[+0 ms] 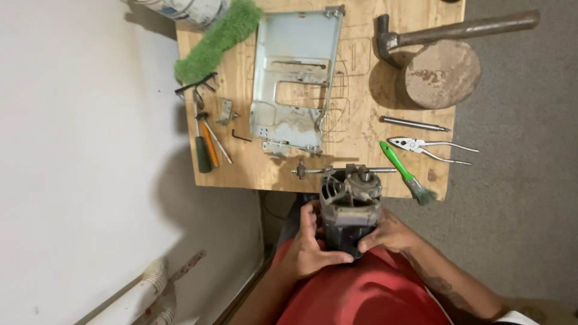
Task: Repairing or assembling a motor unit onto a metal frame using hand tools
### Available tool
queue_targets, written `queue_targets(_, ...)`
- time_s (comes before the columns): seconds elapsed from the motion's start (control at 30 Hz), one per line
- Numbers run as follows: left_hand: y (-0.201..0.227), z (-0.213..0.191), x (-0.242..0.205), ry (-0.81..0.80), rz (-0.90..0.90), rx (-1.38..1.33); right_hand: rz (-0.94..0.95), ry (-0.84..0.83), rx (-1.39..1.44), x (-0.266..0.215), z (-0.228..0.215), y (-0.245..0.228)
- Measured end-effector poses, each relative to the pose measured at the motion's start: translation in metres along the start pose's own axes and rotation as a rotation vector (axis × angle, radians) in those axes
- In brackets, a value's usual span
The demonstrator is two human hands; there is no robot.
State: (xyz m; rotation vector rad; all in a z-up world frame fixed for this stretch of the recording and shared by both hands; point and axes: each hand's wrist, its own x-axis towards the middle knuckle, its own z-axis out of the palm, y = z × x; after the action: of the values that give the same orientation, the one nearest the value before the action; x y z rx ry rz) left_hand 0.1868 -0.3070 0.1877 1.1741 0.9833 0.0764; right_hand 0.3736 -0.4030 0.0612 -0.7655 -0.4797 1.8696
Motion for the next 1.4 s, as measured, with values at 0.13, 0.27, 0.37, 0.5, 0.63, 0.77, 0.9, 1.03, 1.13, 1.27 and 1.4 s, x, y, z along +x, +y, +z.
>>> queue_targets(0.13,-0.005,-0.003,-0.008,0.007,0.014,-0.056,0.06,0.0,-0.459,-0.002,-0.007,-0.01)
queue_targets(0.27,-0.007,-0.011,-0.011,-0.008,0.143,0.087,0.001,0.097,-0.358,-0.01,-0.007,-0.005)
queue_targets(0.37,0.029,-0.021,-0.016,-0.09,0.049,0.233,-0.035,0.114,-0.271,-0.011,-0.013,-0.006)
queue_targets(0.5,0.022,-0.036,-0.01,-0.164,0.039,0.665,-0.037,0.198,-0.257,-0.007,-0.013,-0.001)
queue_targets(0.63,0.005,-0.073,-0.002,-0.193,0.162,0.774,-0.093,0.102,-0.378,0.003,-0.003,0.006)
queue_targets(0.77,-0.017,-0.121,0.01,-0.272,0.302,0.597,-0.12,0.308,-0.194,0.021,0.025,0.016)
queue_targets(0.9,-0.057,-0.161,0.02,-0.297,0.431,0.534,-0.278,0.707,0.001,0.028,0.045,0.064)
queue_targets(1.03,-0.053,-0.194,0.019,-0.342,0.171,0.252,-0.185,0.627,0.168,0.046,0.074,0.059)
queue_targets(1.13,-0.07,-0.207,0.018,-0.334,0.277,0.115,-0.167,0.7,0.11,0.066,0.116,0.044)
queue_targets(1.27,-0.067,-0.22,0.024,-0.394,0.222,0.168,-0.188,0.854,0.01,0.086,0.152,0.033)
queue_targets(1.4,-0.105,-0.21,0.045,-0.246,0.288,0.135,-0.353,0.783,0.011,0.081,0.151,0.043)
